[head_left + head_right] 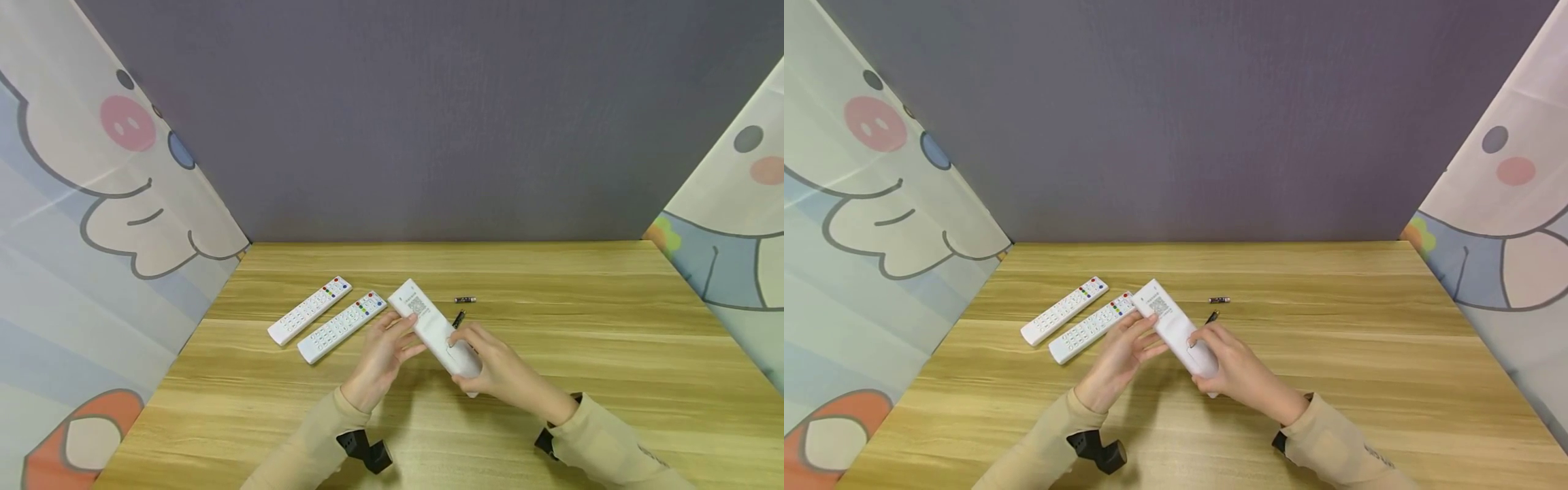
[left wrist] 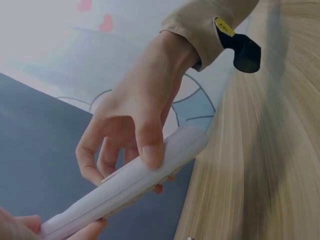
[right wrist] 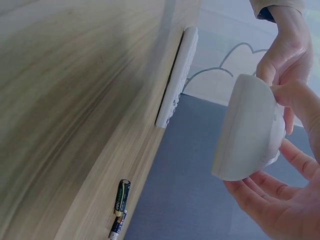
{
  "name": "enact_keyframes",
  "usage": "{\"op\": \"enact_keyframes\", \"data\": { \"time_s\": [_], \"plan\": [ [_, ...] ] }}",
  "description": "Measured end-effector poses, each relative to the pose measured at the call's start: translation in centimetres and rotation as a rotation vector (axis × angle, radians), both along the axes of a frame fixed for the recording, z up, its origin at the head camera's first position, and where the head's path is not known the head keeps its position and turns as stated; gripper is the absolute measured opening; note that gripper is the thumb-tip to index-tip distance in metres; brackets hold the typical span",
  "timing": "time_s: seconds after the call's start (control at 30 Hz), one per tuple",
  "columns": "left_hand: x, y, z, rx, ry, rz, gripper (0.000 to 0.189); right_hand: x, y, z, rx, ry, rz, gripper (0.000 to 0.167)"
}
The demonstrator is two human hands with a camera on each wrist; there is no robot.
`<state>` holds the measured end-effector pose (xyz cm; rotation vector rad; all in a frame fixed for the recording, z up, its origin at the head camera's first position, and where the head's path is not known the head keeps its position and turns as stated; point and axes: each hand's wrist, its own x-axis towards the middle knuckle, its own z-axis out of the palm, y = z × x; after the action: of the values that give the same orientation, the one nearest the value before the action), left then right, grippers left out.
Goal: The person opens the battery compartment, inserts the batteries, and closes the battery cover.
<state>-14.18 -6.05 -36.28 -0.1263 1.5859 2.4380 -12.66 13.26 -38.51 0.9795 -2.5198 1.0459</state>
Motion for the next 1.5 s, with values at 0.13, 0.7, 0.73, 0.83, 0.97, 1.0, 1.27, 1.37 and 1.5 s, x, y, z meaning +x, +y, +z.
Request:
{"op": "enact_keyframes", "data": {
  "time_s": [0.13, 0.7, 0.73, 0.83, 0.97, 1.0, 1.27, 1.37, 1.5],
  "plan": [
    [0.0, 0.0, 0.1, 0.012, -0.004, 0.000, 0.031, 0.1, 0.1, 0.1, 0.003, -0.016, -0.003, 0.052],
    [-0.3, -0.4, -0.2, 0.015, -0.014, 0.039, 0.035, 0.7, -0.3, -0.6, -0.231, 0.101, -0.094, 0.047],
    [-0.3, -0.4, -0.2, 0.021, -0.018, 0.042, 0.035, 0.8, -0.3, -0.6, -0.256, 0.090, -0.100, 0.046],
    [-0.3, -0.4, -0.3, 0.032, -0.020, 0.047, 0.035, 1.0, -0.5, -0.7, -0.319, 0.052, -0.116, 0.044],
    [-0.3, -0.5, -0.2, 0.045, -0.030, 0.054, 0.034, 1.2, -0.7, -0.7, -0.360, 0.027, -0.144, 0.043],
    [-0.3, -0.5, -0.2, 0.048, -0.033, 0.055, 0.034, 1.3, -0.8, -0.7, -0.363, 0.026, -0.152, 0.042],
    [-0.3, -0.5, -0.2, 0.057, -0.044, 0.057, 0.032, 1.5, -0.9, -0.7, -0.404, -0.022, -0.171, 0.037],
    [-0.3, -0.6, -0.2, 0.055, -0.040, 0.053, 0.034, 1.5, -1.0, -0.6, -0.430, -0.043, -0.167, 0.035],
    [-0.3, -0.7, -0.3, 0.059, -0.043, 0.050, 0.034, 1.6, -0.9, -0.5, -0.485, -0.077, -0.147, 0.035]
  ]
}}
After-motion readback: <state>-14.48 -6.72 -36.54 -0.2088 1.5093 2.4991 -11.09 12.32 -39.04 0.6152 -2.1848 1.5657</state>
